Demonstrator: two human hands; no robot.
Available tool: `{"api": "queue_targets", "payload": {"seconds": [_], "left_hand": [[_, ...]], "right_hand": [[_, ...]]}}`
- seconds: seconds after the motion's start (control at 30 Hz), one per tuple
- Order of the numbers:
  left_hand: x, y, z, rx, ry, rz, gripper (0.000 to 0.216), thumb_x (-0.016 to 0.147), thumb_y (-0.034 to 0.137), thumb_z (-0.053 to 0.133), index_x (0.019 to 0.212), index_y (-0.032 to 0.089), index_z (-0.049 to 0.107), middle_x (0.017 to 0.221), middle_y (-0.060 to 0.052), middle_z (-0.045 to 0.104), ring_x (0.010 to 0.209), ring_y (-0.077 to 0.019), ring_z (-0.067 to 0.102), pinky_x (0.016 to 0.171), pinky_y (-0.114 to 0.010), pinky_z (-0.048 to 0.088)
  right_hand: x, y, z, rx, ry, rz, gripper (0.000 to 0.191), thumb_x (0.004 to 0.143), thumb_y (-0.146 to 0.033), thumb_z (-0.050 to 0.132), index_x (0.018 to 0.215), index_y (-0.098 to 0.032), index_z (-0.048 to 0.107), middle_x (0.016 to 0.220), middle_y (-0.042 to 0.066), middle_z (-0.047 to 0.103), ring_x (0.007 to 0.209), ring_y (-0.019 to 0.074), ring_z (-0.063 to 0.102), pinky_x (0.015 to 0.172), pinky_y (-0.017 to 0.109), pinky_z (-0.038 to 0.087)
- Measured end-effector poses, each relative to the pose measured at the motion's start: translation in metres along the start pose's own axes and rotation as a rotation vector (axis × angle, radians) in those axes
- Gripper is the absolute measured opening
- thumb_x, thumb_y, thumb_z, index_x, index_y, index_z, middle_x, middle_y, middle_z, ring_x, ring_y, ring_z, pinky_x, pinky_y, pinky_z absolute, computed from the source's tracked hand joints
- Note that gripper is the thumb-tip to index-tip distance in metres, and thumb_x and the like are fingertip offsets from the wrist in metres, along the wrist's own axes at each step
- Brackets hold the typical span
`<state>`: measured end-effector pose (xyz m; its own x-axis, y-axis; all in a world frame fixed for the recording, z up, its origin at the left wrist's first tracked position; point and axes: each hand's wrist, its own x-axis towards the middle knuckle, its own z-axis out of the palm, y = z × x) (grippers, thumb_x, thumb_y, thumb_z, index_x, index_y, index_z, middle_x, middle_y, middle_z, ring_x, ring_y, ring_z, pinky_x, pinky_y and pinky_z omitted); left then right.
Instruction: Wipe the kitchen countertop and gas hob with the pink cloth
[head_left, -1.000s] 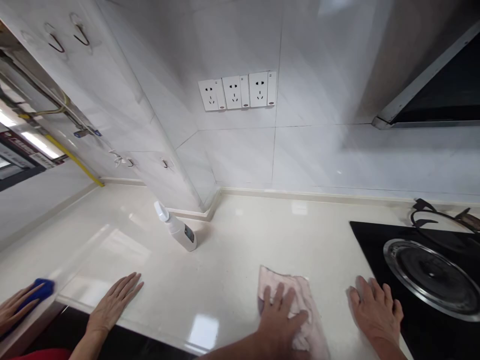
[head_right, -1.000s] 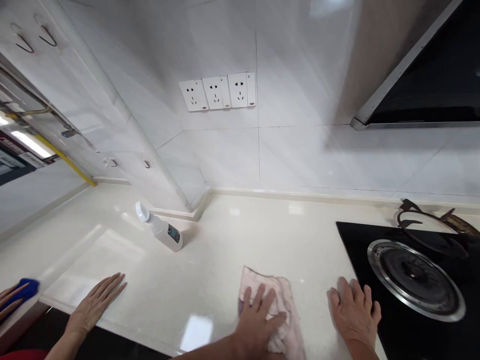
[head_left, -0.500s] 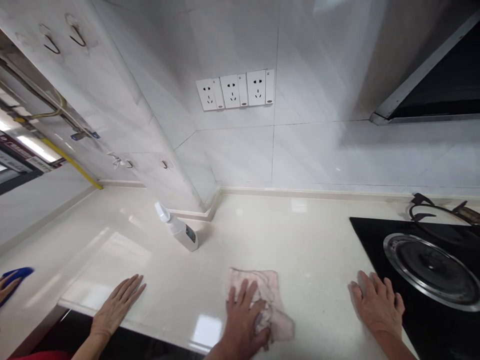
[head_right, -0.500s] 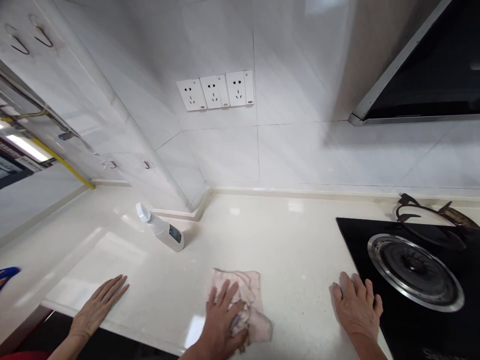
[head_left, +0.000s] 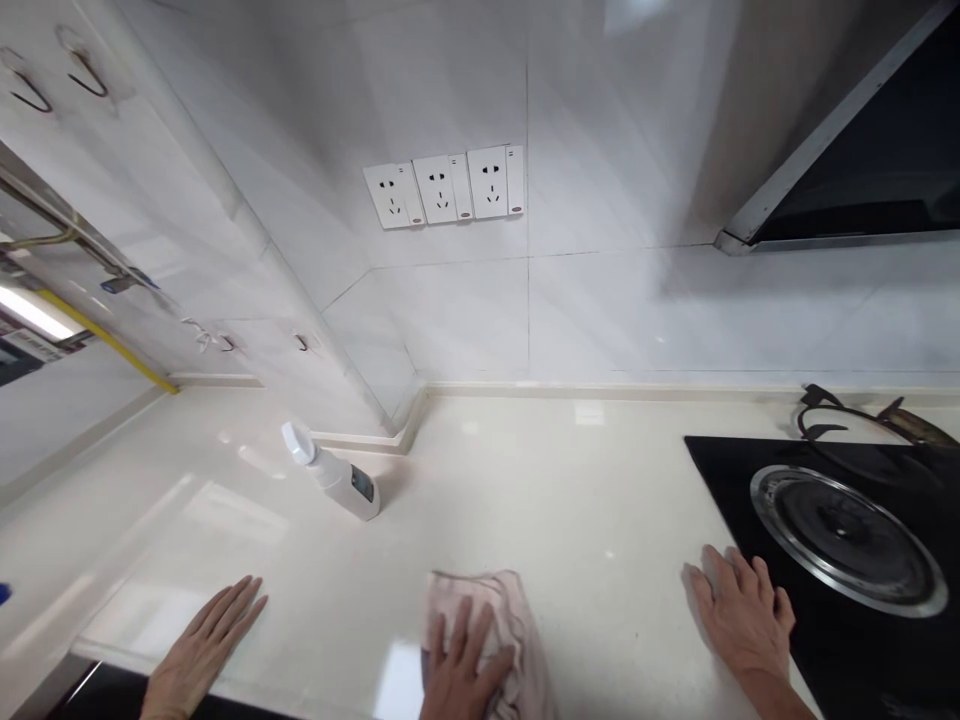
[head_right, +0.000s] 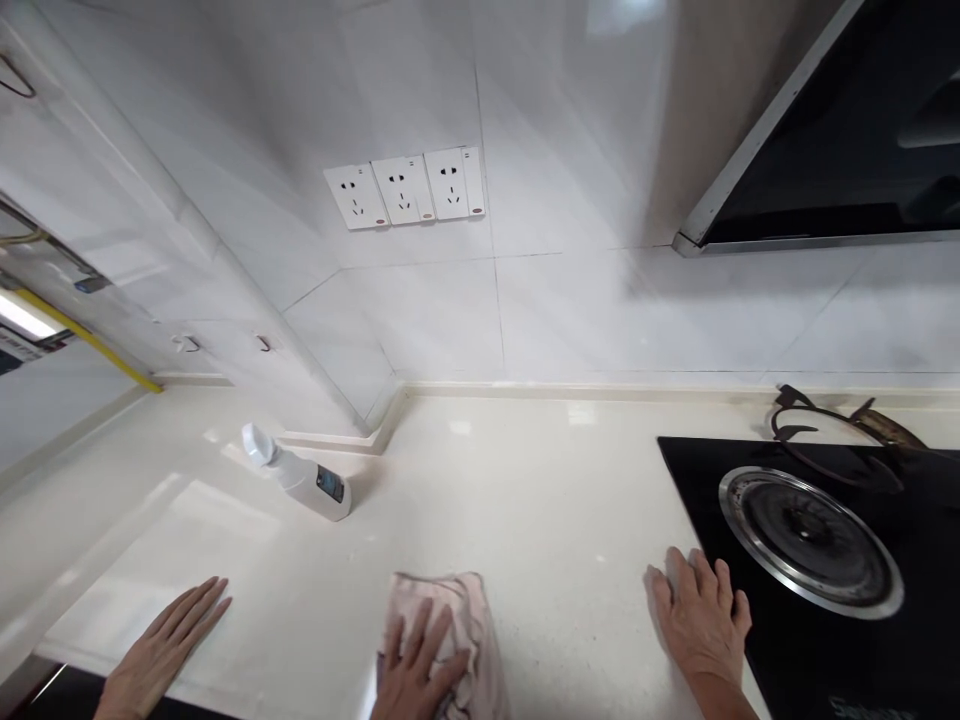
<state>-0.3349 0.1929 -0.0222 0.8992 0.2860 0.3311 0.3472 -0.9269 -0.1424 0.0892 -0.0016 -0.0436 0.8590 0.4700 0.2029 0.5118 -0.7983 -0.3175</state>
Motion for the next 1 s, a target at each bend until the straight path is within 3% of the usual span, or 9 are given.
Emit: {"api": "queue_targets", "payload": {"seconds": [0.1,0.2,0.27,0.37,0.47,0.53,0.67,0.8,1.0], "left_hand": [[0.054,0.036,0.015,0.090,-0.134,0.272,0.065,0.078,0.074,0.073,0.139,0.056,0.061,0.166,-0.002,0.045,0.158,-0.0402,0.031,0.127,-0.072,0.003],[0.098,0.069,0.025,0.426,-0.595,0.554,0.030,0.075,0.061,0.079,0.105,0.056,0.079,0.161,0.006,0.049,0.159,-0.0344,0.029,0.126,-0.070,0.018],[0.114,0.077,0.026,0.591,-0.799,0.655,0.020,0.075,0.057,0.071,0.080,0.042,0.083,0.157,-0.002,0.053,0.156,-0.0365,0.031,0.111,-0.073,0.031],[0.114,0.058,0.021,0.736,-0.986,0.728,0.047,0.059,0.052,0.035,0.035,0.022,0.062,0.138,-0.022,0.059,0.136,-0.0508,0.048,0.079,-0.063,0.048],[0.093,0.012,0.006,0.809,-1.178,0.735,0.030,0.033,0.048,0.019,0.014,0.027,0.030,0.113,-0.027,0.062,0.119,-0.0518,0.059,0.071,-0.045,0.055],[0.073,-0.020,-0.005,0.575,-0.920,0.529,0.030,0.036,0.049,0.024,0.015,0.031,0.033,0.109,-0.025,0.067,0.121,-0.0471,0.061,0.079,-0.045,0.057],[0.040,-0.054,-0.020,0.098,-0.251,0.081,0.045,0.063,0.062,0.040,0.048,0.033,0.071,0.131,-0.012,0.073,0.143,-0.0367,0.049,0.108,-0.056,0.045],[0.026,-0.056,-0.025,0.057,-0.189,-0.077,0.047,0.084,0.063,0.052,0.092,0.029,0.084,0.141,-0.008,0.071,0.147,-0.0369,0.050,0.114,-0.058,0.042],[0.017,-0.061,-0.030,-0.006,-0.130,-0.368,0.043,0.099,0.042,0.068,0.135,0.019,0.061,0.137,-0.010,0.063,0.114,-0.0237,0.066,0.096,-0.047,0.060]], "right_hand": [[0.001,0.000,0.001,0.000,0.022,-0.008,0.071,0.096,-0.065,0.025,0.139,-0.021,0.061,0.155,0.017,0.052,0.156,0.0380,0.028,0.123,0.065,0.022],[0.001,0.001,0.004,0.002,0.052,-0.010,0.068,0.097,-0.062,0.026,0.138,-0.022,0.062,0.153,0.016,0.054,0.156,0.0380,0.030,0.123,0.065,0.024],[0.001,0.003,0.005,0.010,0.072,-0.011,0.064,0.098,-0.059,0.027,0.139,-0.024,0.062,0.152,0.015,0.055,0.156,0.0369,0.030,0.123,0.064,0.024],[0.000,0.008,0.009,0.040,0.105,-0.034,0.060,0.099,-0.052,0.026,0.142,-0.028,0.061,0.153,0.012,0.056,0.156,0.0342,0.031,0.124,0.062,0.024],[-0.001,0.012,0.011,0.047,0.107,-0.028,0.060,0.100,-0.049,0.024,0.144,-0.029,0.060,0.153,0.011,0.056,0.156,0.0327,0.032,0.124,0.060,0.024],[-0.001,0.012,0.011,0.031,0.094,-0.012,0.061,0.101,-0.049,0.023,0.144,-0.028,0.061,0.154,0.010,0.056,0.157,0.0319,0.030,0.125,0.059,0.023],[0.001,0.013,0.010,0.017,0.032,0.010,0.065,0.100,-0.057,0.023,0.144,-0.028,0.060,0.156,0.010,0.054,0.156,0.0328,0.030,0.126,0.059,0.022],[0.002,0.012,0.009,0.019,-0.001,0.052,0.069,0.098,-0.062,0.022,0.144,-0.028,0.060,0.156,0.009,0.053,0.156,0.0335,0.032,0.126,0.059,0.023],[0.002,0.007,0.003,0.023,0.001,0.054,0.071,0.096,-0.061,0.022,0.144,-0.026,0.060,0.156,0.011,0.053,0.157,0.0352,0.030,0.126,0.061,0.023]]}}
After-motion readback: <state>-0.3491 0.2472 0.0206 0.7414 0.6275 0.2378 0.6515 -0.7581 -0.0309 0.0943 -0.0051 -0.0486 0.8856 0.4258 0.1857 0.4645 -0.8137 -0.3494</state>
